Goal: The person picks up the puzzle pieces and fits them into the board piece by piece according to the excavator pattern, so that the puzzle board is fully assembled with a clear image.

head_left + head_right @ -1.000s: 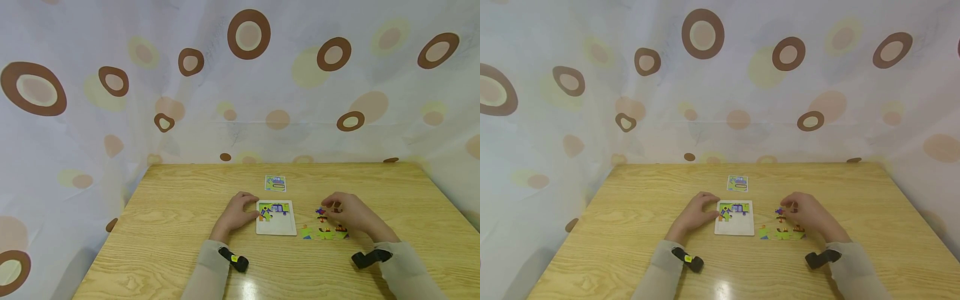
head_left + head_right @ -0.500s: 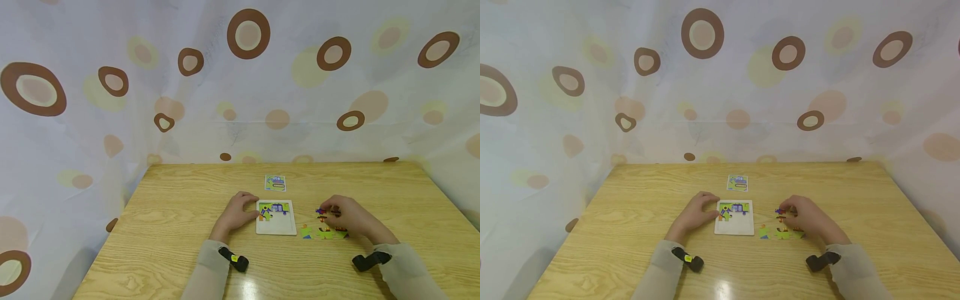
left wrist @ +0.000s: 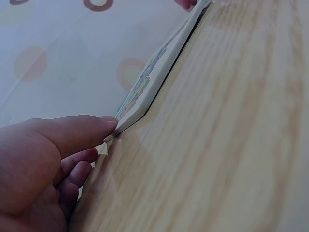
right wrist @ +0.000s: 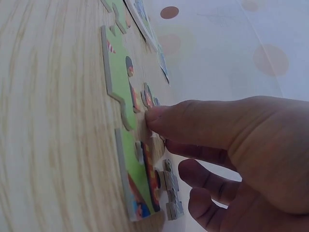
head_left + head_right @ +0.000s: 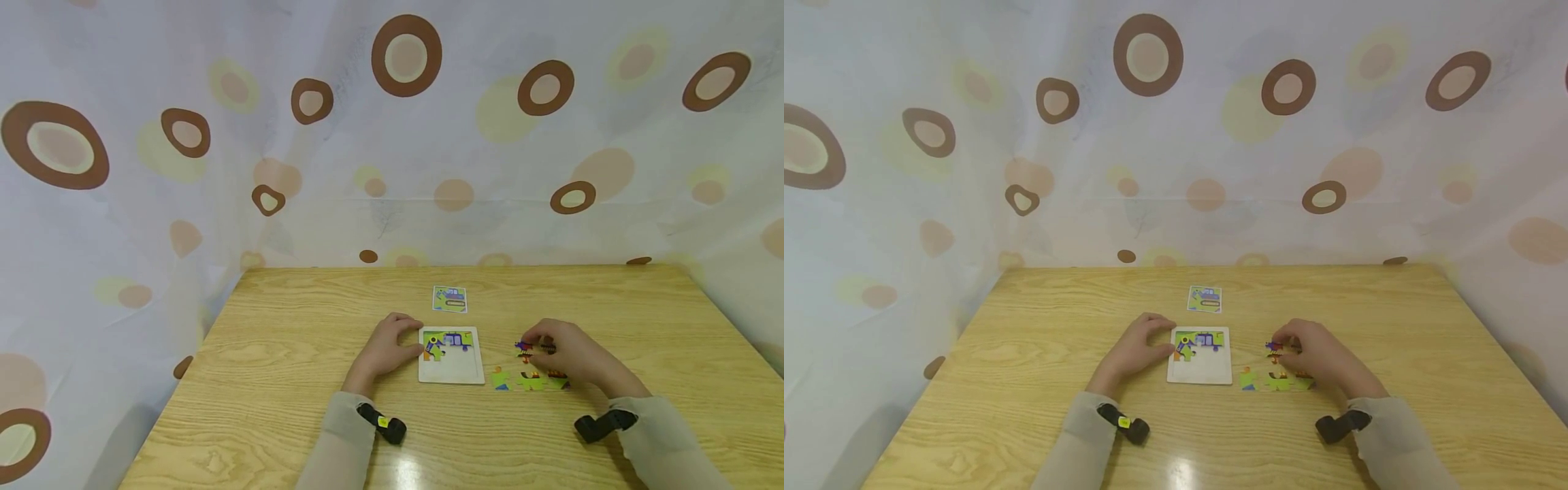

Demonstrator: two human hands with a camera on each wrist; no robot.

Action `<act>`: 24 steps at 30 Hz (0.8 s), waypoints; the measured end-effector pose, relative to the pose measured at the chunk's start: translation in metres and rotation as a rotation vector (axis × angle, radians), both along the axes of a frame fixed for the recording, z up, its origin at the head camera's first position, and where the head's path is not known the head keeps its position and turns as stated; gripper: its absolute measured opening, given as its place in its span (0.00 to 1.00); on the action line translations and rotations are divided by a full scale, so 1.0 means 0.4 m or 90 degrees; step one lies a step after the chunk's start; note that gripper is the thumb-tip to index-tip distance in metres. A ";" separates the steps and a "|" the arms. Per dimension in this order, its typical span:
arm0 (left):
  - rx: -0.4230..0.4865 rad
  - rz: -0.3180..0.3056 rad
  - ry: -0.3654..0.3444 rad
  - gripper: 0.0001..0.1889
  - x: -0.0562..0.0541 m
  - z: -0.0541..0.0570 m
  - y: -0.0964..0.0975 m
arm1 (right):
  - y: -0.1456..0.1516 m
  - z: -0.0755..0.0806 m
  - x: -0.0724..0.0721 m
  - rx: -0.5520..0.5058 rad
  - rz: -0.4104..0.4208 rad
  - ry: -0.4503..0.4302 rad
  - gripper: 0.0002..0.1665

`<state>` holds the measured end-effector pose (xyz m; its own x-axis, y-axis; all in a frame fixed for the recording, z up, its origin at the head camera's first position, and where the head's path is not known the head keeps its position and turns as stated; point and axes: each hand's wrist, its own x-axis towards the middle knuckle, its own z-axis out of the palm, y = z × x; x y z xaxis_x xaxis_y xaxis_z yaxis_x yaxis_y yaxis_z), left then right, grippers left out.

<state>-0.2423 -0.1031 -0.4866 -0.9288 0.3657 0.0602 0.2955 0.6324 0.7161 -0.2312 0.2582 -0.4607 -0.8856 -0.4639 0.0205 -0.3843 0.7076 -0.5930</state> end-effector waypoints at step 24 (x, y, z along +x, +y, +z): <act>0.011 0.001 0.000 0.22 0.000 -0.002 -0.001 | -0.027 0.029 -0.003 -0.007 0.017 0.040 0.16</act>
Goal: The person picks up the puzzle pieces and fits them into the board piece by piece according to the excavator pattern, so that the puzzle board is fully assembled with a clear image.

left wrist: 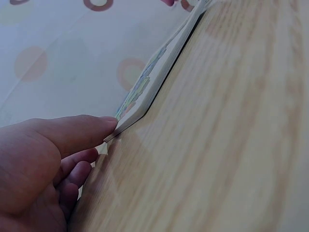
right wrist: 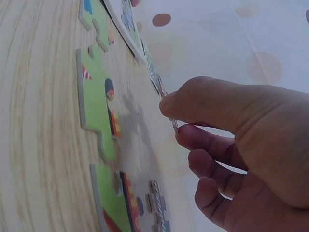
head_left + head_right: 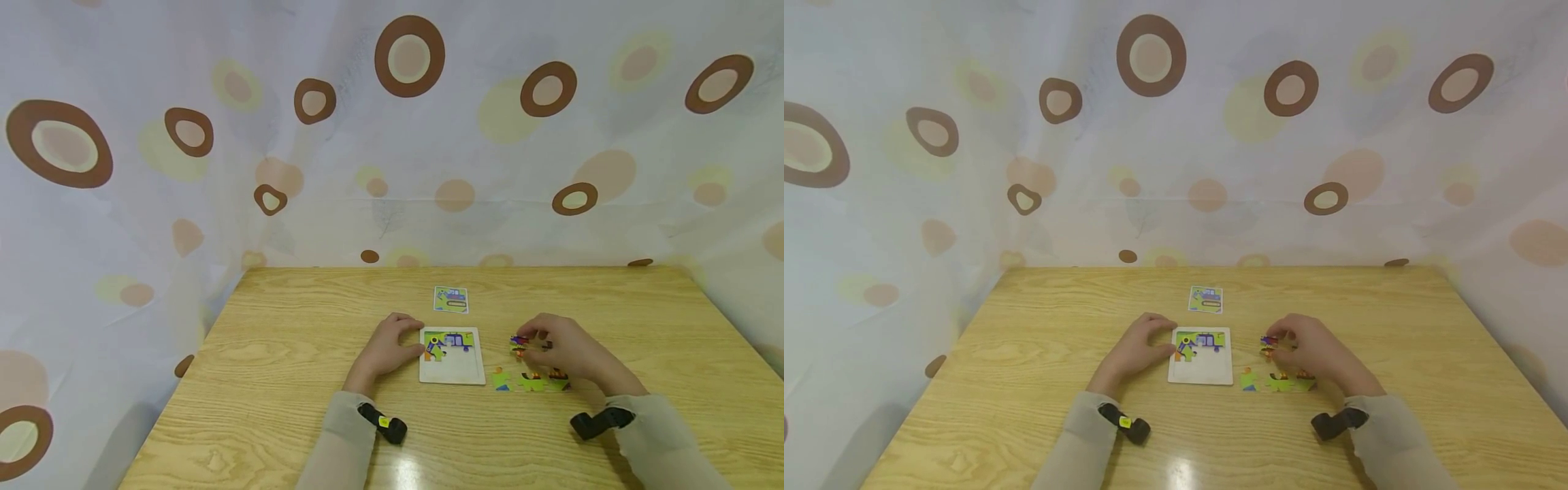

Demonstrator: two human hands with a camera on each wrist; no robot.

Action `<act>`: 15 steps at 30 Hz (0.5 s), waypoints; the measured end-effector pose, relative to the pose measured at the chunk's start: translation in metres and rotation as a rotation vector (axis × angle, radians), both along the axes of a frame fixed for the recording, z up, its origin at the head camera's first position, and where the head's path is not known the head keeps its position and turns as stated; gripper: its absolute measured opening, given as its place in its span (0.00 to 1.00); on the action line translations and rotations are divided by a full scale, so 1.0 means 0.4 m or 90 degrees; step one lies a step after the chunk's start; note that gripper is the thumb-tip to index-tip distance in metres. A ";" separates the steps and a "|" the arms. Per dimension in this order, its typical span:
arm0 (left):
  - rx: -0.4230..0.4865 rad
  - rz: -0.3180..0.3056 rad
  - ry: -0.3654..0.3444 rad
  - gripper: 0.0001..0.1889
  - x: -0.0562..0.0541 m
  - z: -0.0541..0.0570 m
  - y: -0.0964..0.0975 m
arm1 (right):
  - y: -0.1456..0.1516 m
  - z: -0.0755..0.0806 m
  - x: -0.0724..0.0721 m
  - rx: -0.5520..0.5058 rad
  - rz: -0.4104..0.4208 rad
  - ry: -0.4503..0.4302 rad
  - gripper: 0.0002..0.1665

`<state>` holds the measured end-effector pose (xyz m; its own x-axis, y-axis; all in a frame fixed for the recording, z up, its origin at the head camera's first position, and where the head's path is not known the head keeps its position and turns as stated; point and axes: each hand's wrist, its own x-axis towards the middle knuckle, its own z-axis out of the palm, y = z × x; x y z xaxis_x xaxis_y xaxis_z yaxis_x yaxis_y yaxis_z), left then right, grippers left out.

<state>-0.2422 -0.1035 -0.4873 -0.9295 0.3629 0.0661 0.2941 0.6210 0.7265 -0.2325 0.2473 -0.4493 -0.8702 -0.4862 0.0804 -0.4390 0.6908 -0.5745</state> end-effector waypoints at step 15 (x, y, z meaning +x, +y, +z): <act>0.005 0.004 -0.004 0.22 0.000 -0.001 0.002 | -0.083 0.007 -0.010 0.001 0.015 0.029 0.15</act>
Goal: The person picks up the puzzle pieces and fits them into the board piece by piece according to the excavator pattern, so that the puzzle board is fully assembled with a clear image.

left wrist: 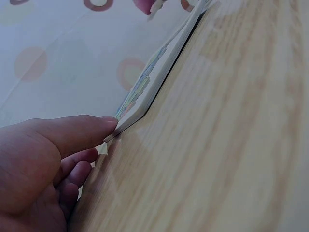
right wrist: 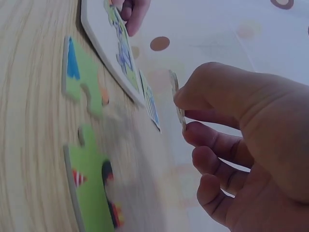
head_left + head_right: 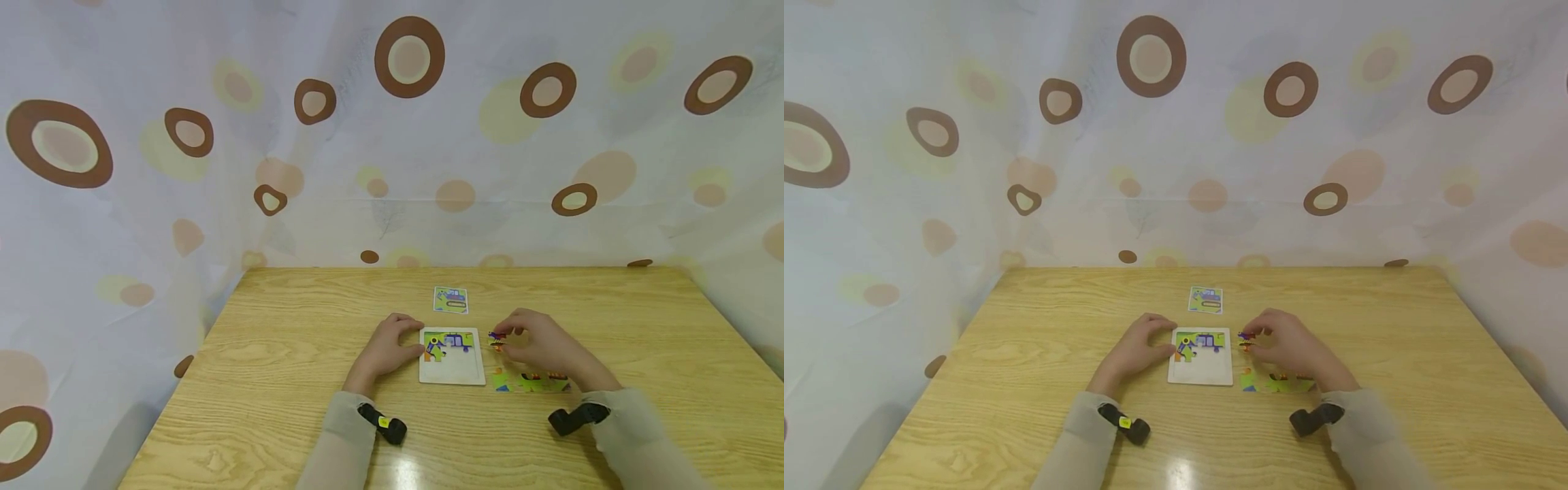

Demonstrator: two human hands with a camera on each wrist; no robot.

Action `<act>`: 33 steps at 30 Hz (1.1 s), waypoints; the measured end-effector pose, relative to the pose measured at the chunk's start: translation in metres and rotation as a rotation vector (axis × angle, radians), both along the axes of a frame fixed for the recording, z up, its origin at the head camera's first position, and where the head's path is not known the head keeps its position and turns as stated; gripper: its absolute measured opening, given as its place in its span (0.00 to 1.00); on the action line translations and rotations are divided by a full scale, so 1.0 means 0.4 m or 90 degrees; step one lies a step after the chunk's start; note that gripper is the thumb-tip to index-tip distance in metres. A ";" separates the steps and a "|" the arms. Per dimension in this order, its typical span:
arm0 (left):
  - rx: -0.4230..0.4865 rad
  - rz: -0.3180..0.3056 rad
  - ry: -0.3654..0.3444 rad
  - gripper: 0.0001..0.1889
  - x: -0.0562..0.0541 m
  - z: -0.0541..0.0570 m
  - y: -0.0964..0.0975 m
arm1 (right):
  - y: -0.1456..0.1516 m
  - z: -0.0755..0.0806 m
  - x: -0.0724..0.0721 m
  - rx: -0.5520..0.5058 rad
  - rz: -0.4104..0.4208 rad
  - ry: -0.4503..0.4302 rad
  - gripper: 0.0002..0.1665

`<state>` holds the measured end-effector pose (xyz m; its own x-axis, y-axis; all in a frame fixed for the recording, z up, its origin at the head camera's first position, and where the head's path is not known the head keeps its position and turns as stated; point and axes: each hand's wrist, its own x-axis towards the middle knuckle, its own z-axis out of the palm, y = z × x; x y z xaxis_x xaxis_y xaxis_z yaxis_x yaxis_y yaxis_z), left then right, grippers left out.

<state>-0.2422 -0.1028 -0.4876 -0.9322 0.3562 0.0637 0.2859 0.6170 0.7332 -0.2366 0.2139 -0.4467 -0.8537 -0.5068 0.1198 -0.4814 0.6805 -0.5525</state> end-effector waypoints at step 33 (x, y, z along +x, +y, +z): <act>-0.012 -0.003 0.005 0.22 -0.001 0.001 -0.003 | -0.160 0.002 -0.021 -0.087 0.115 -0.040 0.12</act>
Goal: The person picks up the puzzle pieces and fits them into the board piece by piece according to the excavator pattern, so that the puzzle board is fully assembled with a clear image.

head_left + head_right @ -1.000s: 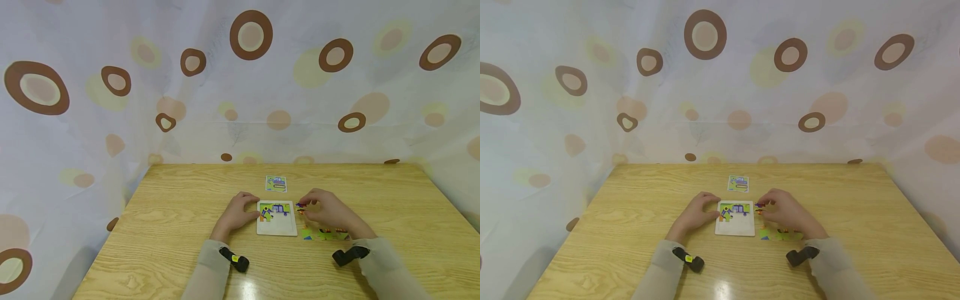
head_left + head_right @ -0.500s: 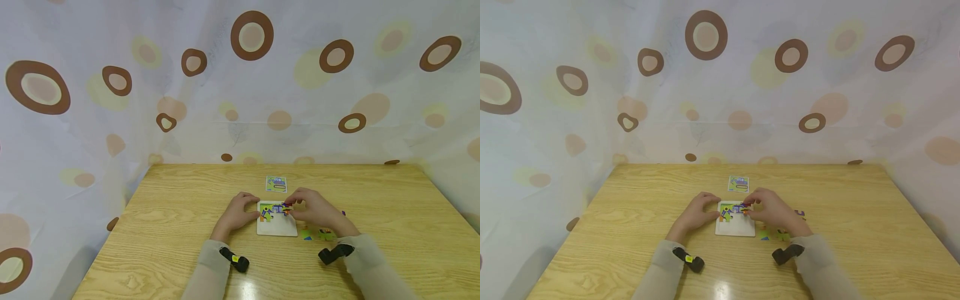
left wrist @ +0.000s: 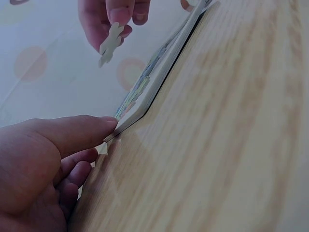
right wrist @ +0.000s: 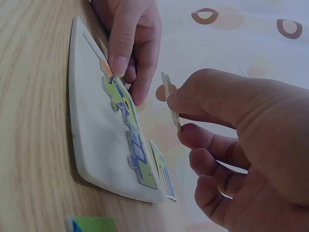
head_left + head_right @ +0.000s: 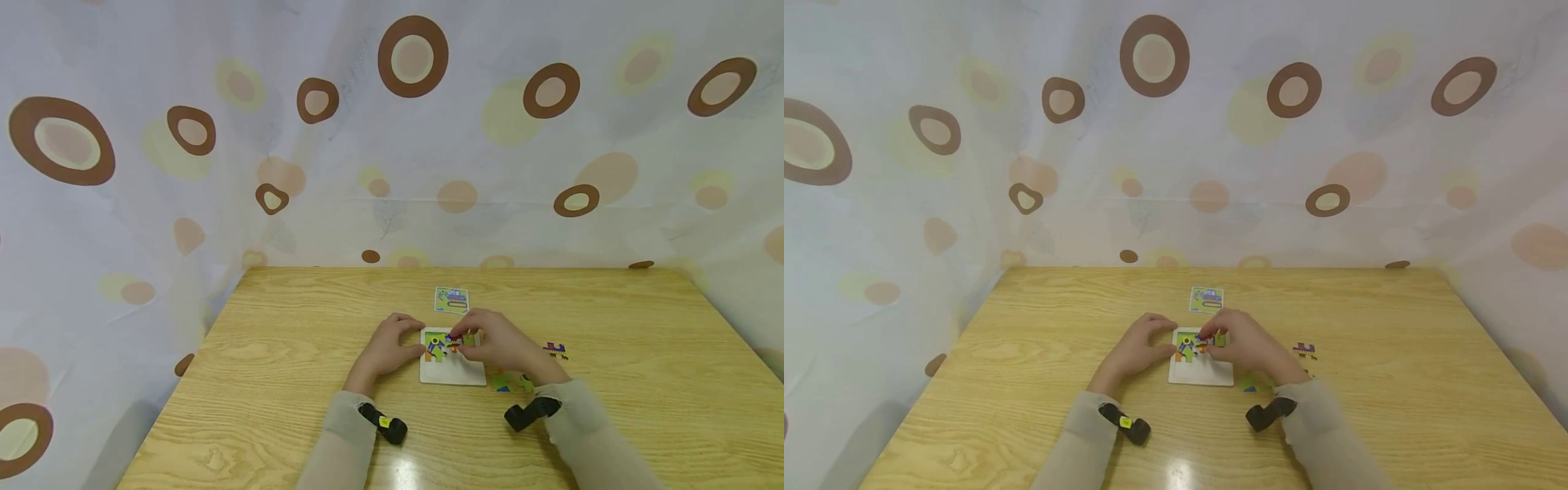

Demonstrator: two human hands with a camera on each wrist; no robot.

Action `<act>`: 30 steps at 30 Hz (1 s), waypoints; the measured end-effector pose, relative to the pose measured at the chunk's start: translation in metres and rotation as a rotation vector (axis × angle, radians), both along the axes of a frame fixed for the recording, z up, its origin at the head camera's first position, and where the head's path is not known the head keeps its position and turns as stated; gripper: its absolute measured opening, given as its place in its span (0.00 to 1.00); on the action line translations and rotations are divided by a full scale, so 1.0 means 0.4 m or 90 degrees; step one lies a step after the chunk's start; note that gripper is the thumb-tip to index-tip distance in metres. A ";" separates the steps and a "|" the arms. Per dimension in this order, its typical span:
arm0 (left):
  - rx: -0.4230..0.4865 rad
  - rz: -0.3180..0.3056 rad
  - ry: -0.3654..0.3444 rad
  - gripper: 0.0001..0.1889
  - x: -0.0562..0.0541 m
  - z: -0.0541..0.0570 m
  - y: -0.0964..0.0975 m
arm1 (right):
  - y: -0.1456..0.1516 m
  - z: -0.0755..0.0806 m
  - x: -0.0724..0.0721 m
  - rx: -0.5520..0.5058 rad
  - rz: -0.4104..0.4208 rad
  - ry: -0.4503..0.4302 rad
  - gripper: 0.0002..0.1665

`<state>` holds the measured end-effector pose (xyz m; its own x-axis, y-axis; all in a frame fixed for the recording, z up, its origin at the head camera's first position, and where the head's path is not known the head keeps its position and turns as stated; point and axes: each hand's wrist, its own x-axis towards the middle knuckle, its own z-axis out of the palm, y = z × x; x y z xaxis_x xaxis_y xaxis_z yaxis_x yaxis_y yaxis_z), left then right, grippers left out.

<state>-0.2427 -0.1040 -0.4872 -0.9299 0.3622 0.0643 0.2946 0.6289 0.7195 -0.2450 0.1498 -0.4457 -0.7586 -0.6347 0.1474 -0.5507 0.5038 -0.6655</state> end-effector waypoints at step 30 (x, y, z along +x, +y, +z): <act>-0.012 0.004 -0.009 0.22 -0.008 -0.008 0.000 | -0.015 -0.049 -0.009 0.048 -0.004 -0.019 0.11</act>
<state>-0.2459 -0.1039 -0.4904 -0.9331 0.3568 0.0445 0.2803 0.6445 0.7114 -0.2487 0.1438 -0.4655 -0.7660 -0.6383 0.0768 -0.5282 0.5567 -0.6411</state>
